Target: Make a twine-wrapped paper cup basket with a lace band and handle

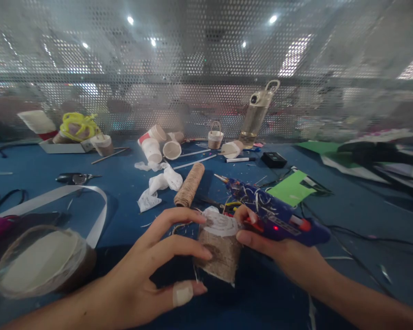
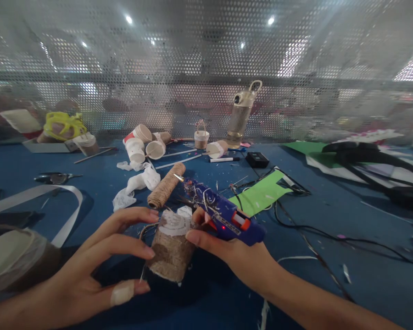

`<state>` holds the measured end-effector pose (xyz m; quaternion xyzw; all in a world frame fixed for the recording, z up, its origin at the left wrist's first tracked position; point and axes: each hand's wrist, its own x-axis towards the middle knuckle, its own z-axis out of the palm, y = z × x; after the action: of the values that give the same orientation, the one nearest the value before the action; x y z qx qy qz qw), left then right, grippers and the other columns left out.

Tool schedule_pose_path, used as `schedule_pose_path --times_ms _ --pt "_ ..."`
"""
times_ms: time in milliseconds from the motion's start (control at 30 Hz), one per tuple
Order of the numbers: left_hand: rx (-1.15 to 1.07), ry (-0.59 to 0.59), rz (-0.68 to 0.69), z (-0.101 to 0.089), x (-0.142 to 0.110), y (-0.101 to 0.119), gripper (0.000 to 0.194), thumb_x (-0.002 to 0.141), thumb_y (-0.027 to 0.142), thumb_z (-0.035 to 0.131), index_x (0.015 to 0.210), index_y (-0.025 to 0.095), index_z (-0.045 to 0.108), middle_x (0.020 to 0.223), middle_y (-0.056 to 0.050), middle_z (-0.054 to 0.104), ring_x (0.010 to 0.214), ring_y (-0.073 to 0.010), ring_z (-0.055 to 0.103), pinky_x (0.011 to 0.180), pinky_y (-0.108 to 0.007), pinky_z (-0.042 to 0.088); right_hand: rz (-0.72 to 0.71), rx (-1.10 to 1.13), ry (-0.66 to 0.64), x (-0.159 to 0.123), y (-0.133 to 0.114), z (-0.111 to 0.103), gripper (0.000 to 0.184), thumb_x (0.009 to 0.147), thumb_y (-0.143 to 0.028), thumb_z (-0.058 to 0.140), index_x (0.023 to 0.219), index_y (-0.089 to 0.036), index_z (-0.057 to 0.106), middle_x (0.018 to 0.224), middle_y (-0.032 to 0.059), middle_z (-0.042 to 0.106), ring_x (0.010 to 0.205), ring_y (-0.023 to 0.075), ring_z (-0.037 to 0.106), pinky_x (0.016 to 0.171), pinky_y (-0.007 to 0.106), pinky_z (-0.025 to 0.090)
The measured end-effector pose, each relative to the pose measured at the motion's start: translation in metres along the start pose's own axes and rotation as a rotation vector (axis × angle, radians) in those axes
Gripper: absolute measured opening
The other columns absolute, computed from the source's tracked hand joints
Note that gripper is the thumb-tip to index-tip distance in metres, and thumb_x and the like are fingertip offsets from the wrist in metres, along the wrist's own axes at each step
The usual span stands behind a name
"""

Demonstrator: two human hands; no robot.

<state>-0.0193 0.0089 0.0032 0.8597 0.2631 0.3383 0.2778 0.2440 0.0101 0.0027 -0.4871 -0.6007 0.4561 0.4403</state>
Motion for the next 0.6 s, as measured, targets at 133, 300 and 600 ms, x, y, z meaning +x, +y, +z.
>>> schedule_pose_path --times_ms 133,300,600 --pt "0.093 -0.023 0.047 -0.001 0.001 0.001 0.030 0.088 0.013 0.068 0.110 0.033 0.067 0.141 -0.002 0.049 0.138 -0.0238 0.043 0.119 -0.042 0.036 0.014 0.136 0.038 0.003 0.007 -0.001 0.030 0.075 -0.041 0.082 0.079 -0.025 0.057 0.089 -0.0035 0.063 0.086 0.0161 0.059 0.077 0.028 0.052" --pt "0.203 0.039 0.084 -0.001 0.005 -0.003 0.017 0.090 0.018 0.068 0.102 0.030 0.072 0.135 -0.003 0.056 0.133 -0.0249 0.046 0.117 -0.044 0.036 0.032 0.215 0.062 0.005 0.012 -0.002 0.030 0.076 -0.040 0.081 0.082 -0.024 0.057 0.087 -0.0035 0.059 0.075 0.0137 0.057 0.069 0.027 0.051" --pt "0.288 0.111 0.084 0.004 0.006 -0.003 0.010 0.091 0.023 0.069 0.088 0.029 0.077 0.123 -0.004 0.063 0.127 -0.0263 0.049 0.111 -0.045 0.042 0.130 0.385 0.181 0.008 0.002 0.005 0.033 0.061 -0.036 0.091 0.075 -0.025 0.063 0.083 -0.0027 0.064 0.076 0.0162 0.060 0.064 0.026 0.054"
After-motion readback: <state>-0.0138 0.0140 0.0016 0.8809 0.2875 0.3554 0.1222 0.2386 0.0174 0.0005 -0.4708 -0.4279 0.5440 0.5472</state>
